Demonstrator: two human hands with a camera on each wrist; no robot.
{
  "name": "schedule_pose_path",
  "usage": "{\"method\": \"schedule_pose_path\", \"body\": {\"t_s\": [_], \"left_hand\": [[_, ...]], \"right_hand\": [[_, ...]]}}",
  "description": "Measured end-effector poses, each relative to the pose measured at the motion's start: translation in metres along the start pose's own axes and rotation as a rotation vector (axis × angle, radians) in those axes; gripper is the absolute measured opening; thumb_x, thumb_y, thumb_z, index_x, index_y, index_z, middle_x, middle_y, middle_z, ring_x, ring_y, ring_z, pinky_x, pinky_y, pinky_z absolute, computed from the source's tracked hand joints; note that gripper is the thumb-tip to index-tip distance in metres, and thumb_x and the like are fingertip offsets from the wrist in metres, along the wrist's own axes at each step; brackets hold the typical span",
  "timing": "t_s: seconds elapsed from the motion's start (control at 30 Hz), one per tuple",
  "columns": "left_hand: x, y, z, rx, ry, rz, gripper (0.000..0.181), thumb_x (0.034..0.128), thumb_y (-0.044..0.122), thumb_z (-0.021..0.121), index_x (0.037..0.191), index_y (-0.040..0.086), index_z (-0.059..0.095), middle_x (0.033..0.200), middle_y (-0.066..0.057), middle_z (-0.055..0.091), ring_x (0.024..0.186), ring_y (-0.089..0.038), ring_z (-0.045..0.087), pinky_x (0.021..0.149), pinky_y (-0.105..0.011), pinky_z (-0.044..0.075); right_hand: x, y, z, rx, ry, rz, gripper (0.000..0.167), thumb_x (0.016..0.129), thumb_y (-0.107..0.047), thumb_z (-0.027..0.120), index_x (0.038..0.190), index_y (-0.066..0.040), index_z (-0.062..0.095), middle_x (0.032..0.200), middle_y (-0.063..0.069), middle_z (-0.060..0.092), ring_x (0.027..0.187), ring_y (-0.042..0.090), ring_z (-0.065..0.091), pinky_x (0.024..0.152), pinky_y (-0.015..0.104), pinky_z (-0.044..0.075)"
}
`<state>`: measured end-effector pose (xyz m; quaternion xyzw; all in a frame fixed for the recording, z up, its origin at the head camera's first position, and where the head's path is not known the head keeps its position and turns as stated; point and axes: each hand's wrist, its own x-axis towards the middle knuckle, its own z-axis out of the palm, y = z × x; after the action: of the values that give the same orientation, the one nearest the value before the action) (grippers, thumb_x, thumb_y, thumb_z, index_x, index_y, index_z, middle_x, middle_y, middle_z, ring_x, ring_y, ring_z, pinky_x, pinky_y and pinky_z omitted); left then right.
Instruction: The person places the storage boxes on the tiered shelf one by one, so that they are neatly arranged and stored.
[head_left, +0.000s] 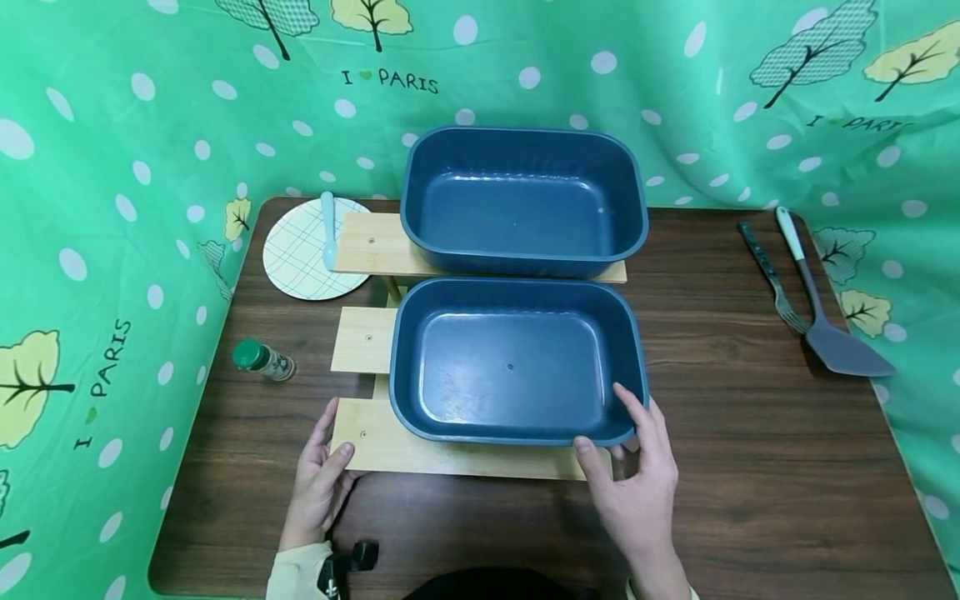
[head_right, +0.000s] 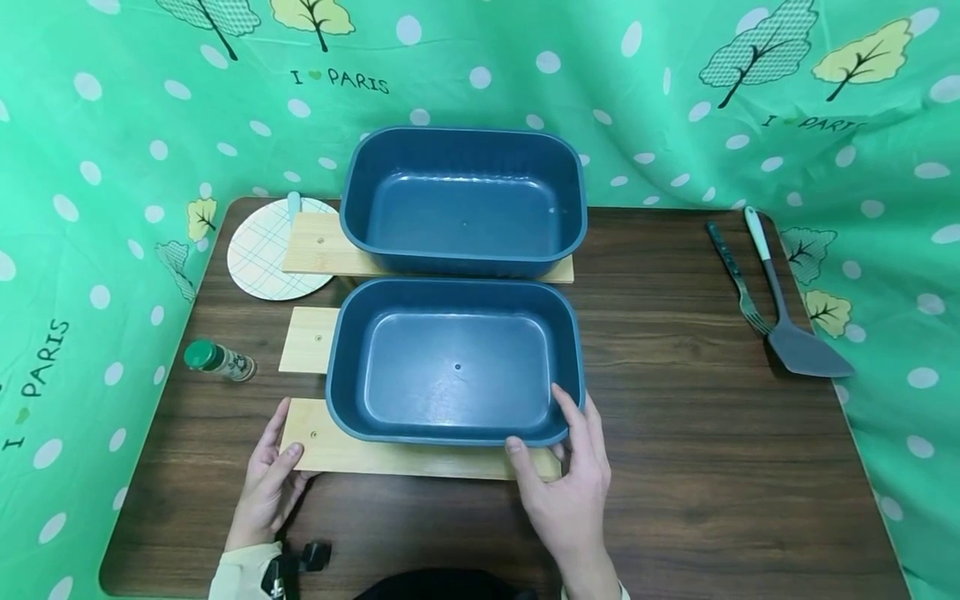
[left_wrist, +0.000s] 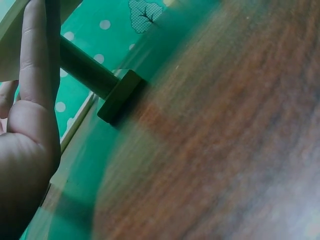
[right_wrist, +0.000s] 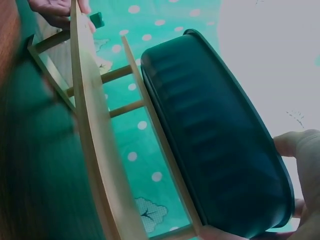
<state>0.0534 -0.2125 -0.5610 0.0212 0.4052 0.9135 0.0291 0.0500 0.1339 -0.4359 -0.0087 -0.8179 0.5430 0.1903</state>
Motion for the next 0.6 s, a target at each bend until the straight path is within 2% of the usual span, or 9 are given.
{"method": "schedule_pose_path", "body": {"t_s": [0.13, 0.23, 0.33, 0.43, 0.5, 0.6], "left_hand": [[-0.001, 0.001, -0.001, 0.01, 0.007, -0.001, 0.065, 0.1033, -0.016, 0.038, 0.154, 0.023, 0.046, 0.14, -0.005, 0.064, 0.115, -0.019, 0.07, 0.09, -0.03, 0.061], [-0.002, 0.002, -0.001, 0.017, 0.012, -0.003, 0.065, 0.1036, -0.015, 0.038, 0.155, 0.024, 0.046, 0.14, -0.005, 0.064, 0.114, -0.018, 0.071, 0.09, -0.029, 0.061], [-0.003, 0.003, -0.001, 0.028, 0.022, -0.012, 0.065, 0.1041, -0.014, 0.039, 0.158, 0.021, 0.041, 0.141, -0.004, 0.064, 0.113, -0.018, 0.071, 0.091, -0.029, 0.061], [-0.004, 0.003, 0.0, 0.041, 0.037, -0.025, 0.065, 0.1045, -0.013, 0.04, 0.162, 0.016, 0.034, 0.141, -0.003, 0.064, 0.114, -0.018, 0.071, 0.091, -0.029, 0.061], [-0.004, 0.004, 0.0, 0.04, 0.038, -0.028, 0.065, 0.1047, -0.013, 0.04, 0.162, 0.015, 0.032, 0.141, -0.004, 0.064, 0.115, -0.018, 0.07, 0.092, -0.03, 0.06], [-0.005, 0.004, 0.001, 0.027, 0.031, -0.025, 0.064, 0.1046, -0.014, 0.039, 0.16, 0.019, 0.039, 0.141, -0.004, 0.064, 0.116, -0.019, 0.07, 0.092, -0.03, 0.06]], "right_hand": [[0.001, -0.002, 0.002, -0.008, -0.013, 0.01, 0.069, 0.081, 0.015, 0.074, 0.146, 0.005, 0.052, 0.152, 0.028, 0.043, 0.107, 0.002, 0.062, 0.093, 0.008, 0.051], [0.001, -0.003, 0.005, 0.004, -0.021, 0.016, 0.069, 0.082, 0.015, 0.073, 0.146, 0.006, 0.051, 0.151, 0.028, 0.043, 0.112, 0.005, 0.062, 0.096, 0.01, 0.051], [0.002, -0.004, 0.008, 0.012, -0.028, 0.035, 0.069, 0.082, 0.015, 0.073, 0.147, 0.006, 0.05, 0.152, 0.028, 0.042, 0.117, 0.02, 0.062, 0.096, 0.011, 0.051], [0.002, -0.005, 0.011, 0.005, -0.037, 0.061, 0.069, 0.083, 0.014, 0.073, 0.147, 0.005, 0.049, 0.152, 0.027, 0.042, 0.12, 0.04, 0.059, 0.097, 0.017, 0.05], [0.003, -0.005, 0.012, -0.008, -0.044, 0.075, 0.069, 0.084, 0.012, 0.074, 0.147, 0.005, 0.049, 0.153, 0.027, 0.041, 0.122, 0.048, 0.057, 0.097, 0.027, 0.051], [0.003, -0.005, 0.013, -0.038, -0.051, 0.079, 0.069, 0.084, 0.009, 0.076, 0.147, 0.005, 0.049, 0.153, 0.027, 0.041, 0.122, 0.053, 0.056, 0.094, 0.044, 0.051]]}}
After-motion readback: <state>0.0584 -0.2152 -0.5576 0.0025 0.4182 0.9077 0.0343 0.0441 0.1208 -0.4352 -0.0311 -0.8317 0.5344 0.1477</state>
